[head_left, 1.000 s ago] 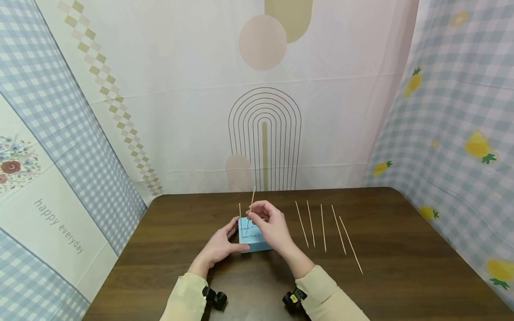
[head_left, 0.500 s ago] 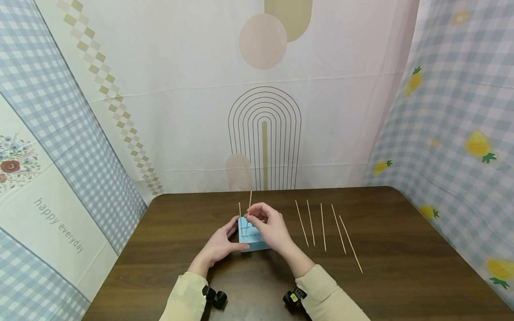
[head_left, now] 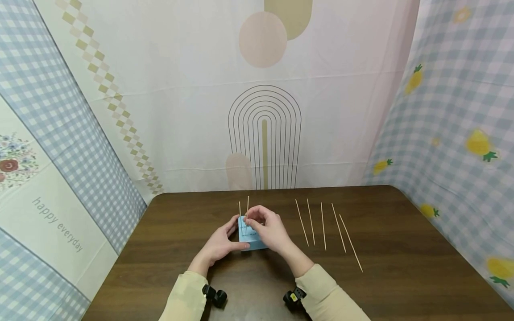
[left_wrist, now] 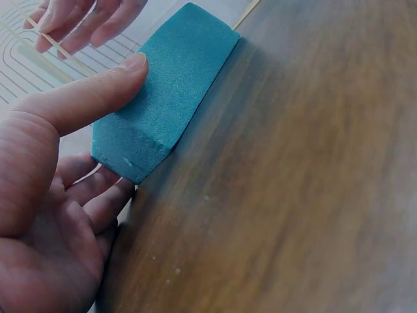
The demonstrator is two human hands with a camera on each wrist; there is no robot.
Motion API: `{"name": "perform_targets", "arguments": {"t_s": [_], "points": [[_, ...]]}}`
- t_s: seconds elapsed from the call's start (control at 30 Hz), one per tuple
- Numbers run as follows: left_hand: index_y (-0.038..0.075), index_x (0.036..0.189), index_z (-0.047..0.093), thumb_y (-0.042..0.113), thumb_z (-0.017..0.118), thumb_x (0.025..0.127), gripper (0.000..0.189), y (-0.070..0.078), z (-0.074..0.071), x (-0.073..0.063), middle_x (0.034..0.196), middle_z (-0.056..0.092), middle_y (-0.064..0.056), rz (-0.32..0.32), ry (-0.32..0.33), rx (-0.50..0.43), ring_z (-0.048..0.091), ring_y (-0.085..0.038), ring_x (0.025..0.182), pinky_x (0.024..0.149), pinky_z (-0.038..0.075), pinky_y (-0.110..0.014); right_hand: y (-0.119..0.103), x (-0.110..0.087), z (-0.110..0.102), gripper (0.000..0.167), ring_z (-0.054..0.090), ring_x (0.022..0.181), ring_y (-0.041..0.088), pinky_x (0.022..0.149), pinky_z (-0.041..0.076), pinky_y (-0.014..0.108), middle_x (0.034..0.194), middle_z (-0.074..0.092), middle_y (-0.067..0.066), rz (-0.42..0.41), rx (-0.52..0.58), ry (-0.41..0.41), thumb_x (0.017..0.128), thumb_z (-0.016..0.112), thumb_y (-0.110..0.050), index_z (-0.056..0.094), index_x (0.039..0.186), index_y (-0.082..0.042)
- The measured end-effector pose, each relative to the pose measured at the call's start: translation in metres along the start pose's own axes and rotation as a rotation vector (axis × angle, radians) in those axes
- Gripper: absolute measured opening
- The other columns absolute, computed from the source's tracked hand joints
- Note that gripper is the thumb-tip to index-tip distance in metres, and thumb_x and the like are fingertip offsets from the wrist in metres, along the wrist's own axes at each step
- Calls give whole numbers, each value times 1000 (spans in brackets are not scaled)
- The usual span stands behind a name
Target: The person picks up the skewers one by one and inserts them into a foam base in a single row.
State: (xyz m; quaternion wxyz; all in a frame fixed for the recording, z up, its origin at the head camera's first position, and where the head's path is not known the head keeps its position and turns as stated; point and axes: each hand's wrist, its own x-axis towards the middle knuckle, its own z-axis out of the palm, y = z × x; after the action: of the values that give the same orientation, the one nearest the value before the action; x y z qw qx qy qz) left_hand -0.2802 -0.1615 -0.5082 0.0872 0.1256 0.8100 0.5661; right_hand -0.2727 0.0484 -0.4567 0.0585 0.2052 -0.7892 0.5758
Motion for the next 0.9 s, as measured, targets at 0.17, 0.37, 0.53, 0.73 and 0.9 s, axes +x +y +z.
{"name": "perform_targets", "arguments": {"t_s": [0.17,0.37,0.53,0.73,0.9], "points": [[8,169,31,24,95,85,107,0,0,0,169,37,-22,2,3,0,36,-34,156,121,35,-54,1,0,0,6,71,92,13,79,55,29,100,77,-4,3,1,-13,103,72,-9,72,109,-12],[7,169,32,24,94,85,106,0,0,0,168,37,-22,2,5,-1,36,-34,156,122,35,-54,3,0,1,8,71,92,12,81,55,31,100,77,-6,9,-29,-23,103,73,-9,72,109,-14],[7,169,32,24,94,85,106,0,0,1,169,36,-22,-5,2,2,36,-35,156,122,34,-54,4,0,1,7,70,92,12,81,55,32,100,76,-7,2,-45,-32,104,72,-9,71,109,-14],[7,169,31,24,94,86,106,-1,0,1,169,36,-22,-7,-1,6,35,-35,156,122,34,-55,5,0,1,5,69,91,13,80,54,32,99,75,-6,5,-45,-46,104,71,-10,70,108,-14],[8,169,31,24,94,86,106,-2,0,1,169,36,-22,-5,-4,11,35,-34,157,121,35,-54,5,-1,0,4,70,91,15,79,55,33,98,75,-5,22,-44,-59,105,71,-11,70,107,-14]]}}
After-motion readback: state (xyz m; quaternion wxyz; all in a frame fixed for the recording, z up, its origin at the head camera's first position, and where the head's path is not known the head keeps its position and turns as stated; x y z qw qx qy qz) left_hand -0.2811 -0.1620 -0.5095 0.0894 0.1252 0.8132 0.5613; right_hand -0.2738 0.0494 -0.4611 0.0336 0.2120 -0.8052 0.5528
